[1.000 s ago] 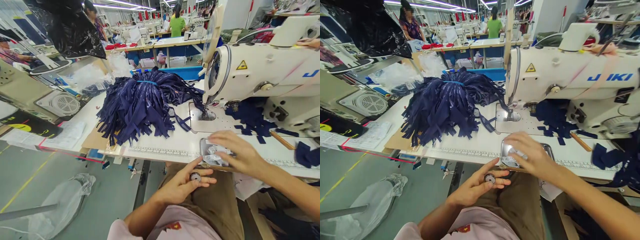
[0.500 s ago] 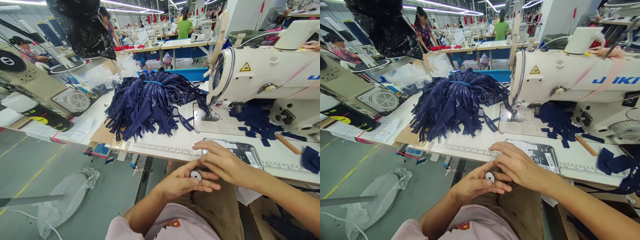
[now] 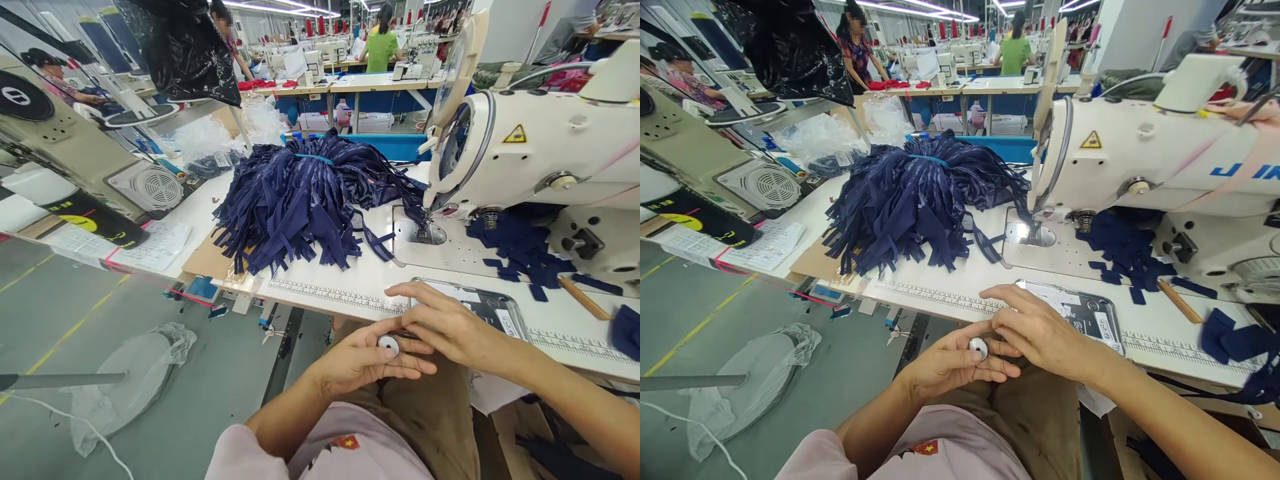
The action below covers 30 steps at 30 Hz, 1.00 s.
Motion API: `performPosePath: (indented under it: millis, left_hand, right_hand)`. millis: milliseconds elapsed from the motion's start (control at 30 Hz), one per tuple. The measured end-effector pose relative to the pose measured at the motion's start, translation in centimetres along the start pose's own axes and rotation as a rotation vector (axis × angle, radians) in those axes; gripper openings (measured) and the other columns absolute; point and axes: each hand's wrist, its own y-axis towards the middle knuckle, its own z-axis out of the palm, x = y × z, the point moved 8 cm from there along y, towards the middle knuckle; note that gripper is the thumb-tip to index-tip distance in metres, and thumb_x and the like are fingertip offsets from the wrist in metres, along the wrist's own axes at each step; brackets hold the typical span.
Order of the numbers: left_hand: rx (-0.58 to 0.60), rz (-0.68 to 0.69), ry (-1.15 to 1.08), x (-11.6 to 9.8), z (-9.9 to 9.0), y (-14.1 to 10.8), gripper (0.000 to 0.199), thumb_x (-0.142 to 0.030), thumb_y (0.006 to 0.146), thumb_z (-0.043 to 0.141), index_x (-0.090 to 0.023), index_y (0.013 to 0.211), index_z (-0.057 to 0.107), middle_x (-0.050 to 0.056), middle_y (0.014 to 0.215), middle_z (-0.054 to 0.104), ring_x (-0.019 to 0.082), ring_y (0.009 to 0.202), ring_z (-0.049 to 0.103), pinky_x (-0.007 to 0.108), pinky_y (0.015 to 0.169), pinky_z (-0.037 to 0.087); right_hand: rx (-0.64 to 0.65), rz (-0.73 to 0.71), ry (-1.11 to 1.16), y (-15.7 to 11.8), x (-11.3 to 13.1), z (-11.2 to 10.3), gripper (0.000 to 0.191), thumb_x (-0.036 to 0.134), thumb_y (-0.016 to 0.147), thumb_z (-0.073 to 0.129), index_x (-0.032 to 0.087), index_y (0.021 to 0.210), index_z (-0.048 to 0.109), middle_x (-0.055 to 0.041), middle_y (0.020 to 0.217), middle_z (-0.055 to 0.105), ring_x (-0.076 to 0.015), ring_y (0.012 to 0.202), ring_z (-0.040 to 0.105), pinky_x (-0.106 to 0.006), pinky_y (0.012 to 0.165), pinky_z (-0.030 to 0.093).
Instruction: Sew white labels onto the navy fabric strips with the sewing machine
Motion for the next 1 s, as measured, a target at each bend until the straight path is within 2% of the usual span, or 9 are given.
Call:
performPosePath:
  millis: [233,400,500,633,767,900,1000]
  left_hand:
    - [-0.025,0.057,-0.026,-0.2,-0.9,-0.4,0.043,-0.019,0.081,0.054,-0.018,0.123,0.046,0.016,0.115,0.056,0.027,0.103,0.056,0.039,0.091,0.034]
    - [-0.015,0.027,0.03,0.0,-0.7,-0.7,0.049,-0.021,0.081,0.055,-0.02,0.128,0.039,0.015,0.115,0.055,0.026,0.102,0.057,0.038,0.089,0.035]
    - [0.015,0.029,0.053,-0.1,-0.3,-0.8,0.052,-0.023,0.081,0.056,-0.022,0.13,0.036,0.015,0.115,0.056,0.025,0.101,0.058,0.038,0.09,0.035]
    - [0.028,0.046,0.055,-0.3,-0.3,-1.0,0.057,-0.023,0.082,0.055,-0.026,0.133,0.029,0.015,0.119,0.053,0.025,0.103,0.057,0.038,0.089,0.035]
    - [0.025,0.053,0.079,-0.4,-0.6,-1.1,0.058,-0.023,0.083,0.054,-0.026,0.134,0.026,0.016,0.121,0.052,0.025,0.104,0.056,0.038,0.09,0.035]
    - [0.002,0.099,0.146,-1.0,-1.0,-1.1,0.058,-0.024,0.084,0.053,-0.027,0.134,0.025,0.015,0.123,0.05,0.026,0.107,0.054,0.041,0.092,0.034]
    - [-0.019,0.159,0.236,-1.6,-1.1,-1.1,0.056,-0.026,0.085,0.051,-0.027,0.134,0.026,0.015,0.125,0.048,0.025,0.11,0.052,0.043,0.094,0.033]
  right_hand:
    - [-0.167,0.125,0.161,-0.1,-1.6,-1.5,0.012,0.018,0.087,0.041,0.022,0.086,0.052,-0.0087,0.11,0.055,-0.0188,0.103,0.051,-0.035,0.083,0.045]
    - [-0.103,0.056,0.182,0.3,-0.3,-0.7,0.017,0.018,0.087,0.039,0.022,0.091,0.055,-0.0094,0.111,0.056,-0.0203,0.104,0.05,-0.038,0.084,0.044]
    - [-0.111,0.075,0.234,0.3,-0.2,-0.6,0.018,0.019,0.088,0.039,0.022,0.09,0.056,-0.0085,0.11,0.056,-0.0193,0.101,0.052,-0.036,0.082,0.045]
    - [-0.263,0.272,0.357,-0.2,-2.3,-2.0,0.014,0.027,0.086,0.044,0.022,0.082,0.057,-0.0053,0.097,0.061,-0.018,0.092,0.056,-0.034,0.079,0.046]
    - [-0.402,0.487,0.579,-1.5,-4.6,-3.0,0.018,0.035,0.085,0.047,0.021,0.079,0.057,-0.004,0.084,0.064,-0.0183,0.084,0.059,-0.034,0.077,0.047]
    - [-0.45,0.529,0.762,-2.5,-5.3,-3.0,0.02,0.038,0.083,0.05,0.021,0.077,0.056,-0.0024,0.072,0.064,-0.0172,0.072,0.059,-0.036,0.075,0.046]
    - [-0.466,0.577,0.719,-3.3,-5.6,-3.3,0.02,0.039,0.083,0.051,0.021,0.077,0.058,-0.0033,0.072,0.064,-0.0177,0.073,0.058,-0.036,0.076,0.045]
